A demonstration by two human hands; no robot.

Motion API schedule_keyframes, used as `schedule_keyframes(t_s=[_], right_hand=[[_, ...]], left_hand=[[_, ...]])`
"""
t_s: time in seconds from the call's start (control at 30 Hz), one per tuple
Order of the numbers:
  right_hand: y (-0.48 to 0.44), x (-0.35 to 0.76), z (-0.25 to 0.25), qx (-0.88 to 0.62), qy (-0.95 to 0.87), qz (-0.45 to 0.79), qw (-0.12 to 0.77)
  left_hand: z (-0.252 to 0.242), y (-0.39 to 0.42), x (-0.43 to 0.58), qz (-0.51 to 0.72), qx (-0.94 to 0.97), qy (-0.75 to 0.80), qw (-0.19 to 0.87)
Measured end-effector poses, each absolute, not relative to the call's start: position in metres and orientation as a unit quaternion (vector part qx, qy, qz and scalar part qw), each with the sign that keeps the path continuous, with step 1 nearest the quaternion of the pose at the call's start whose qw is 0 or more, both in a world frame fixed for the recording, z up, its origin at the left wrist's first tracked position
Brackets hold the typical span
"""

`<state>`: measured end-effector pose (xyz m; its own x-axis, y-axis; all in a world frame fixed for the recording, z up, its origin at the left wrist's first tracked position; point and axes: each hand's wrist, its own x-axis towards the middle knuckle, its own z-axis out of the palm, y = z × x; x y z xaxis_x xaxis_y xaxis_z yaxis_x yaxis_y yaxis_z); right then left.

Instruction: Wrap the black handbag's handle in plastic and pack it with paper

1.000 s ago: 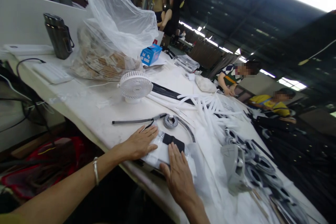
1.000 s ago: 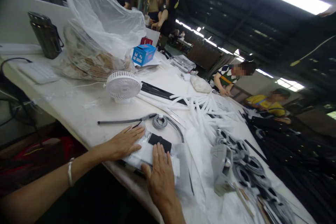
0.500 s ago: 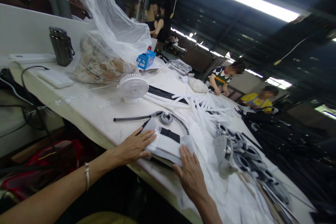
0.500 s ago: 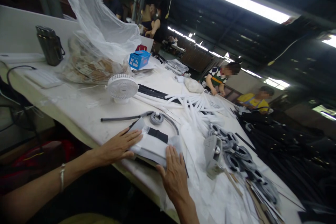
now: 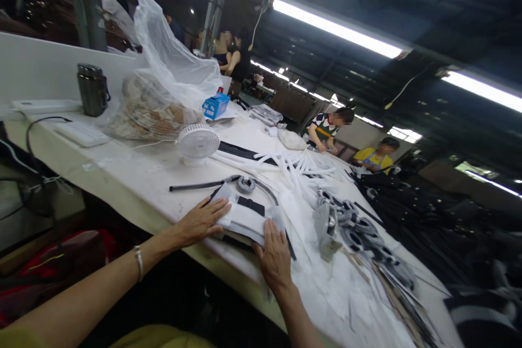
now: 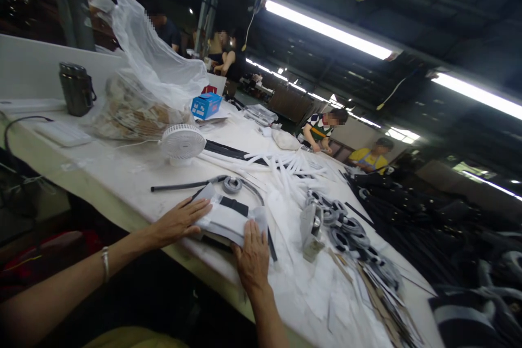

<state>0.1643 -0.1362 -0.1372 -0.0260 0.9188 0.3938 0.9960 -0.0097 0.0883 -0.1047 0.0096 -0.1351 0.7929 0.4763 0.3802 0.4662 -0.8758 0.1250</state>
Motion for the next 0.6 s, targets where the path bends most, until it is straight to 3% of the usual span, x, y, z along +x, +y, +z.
schedule_keyframes(t_s=[0.6], right_hand=[[-0.137, 0.152, -0.129, -0.720, -0.659, -0.149, 0.160]], left_hand=[[-0.156, 0.014, -0.102, 0.301, 0.918, 0.257, -0.032]])
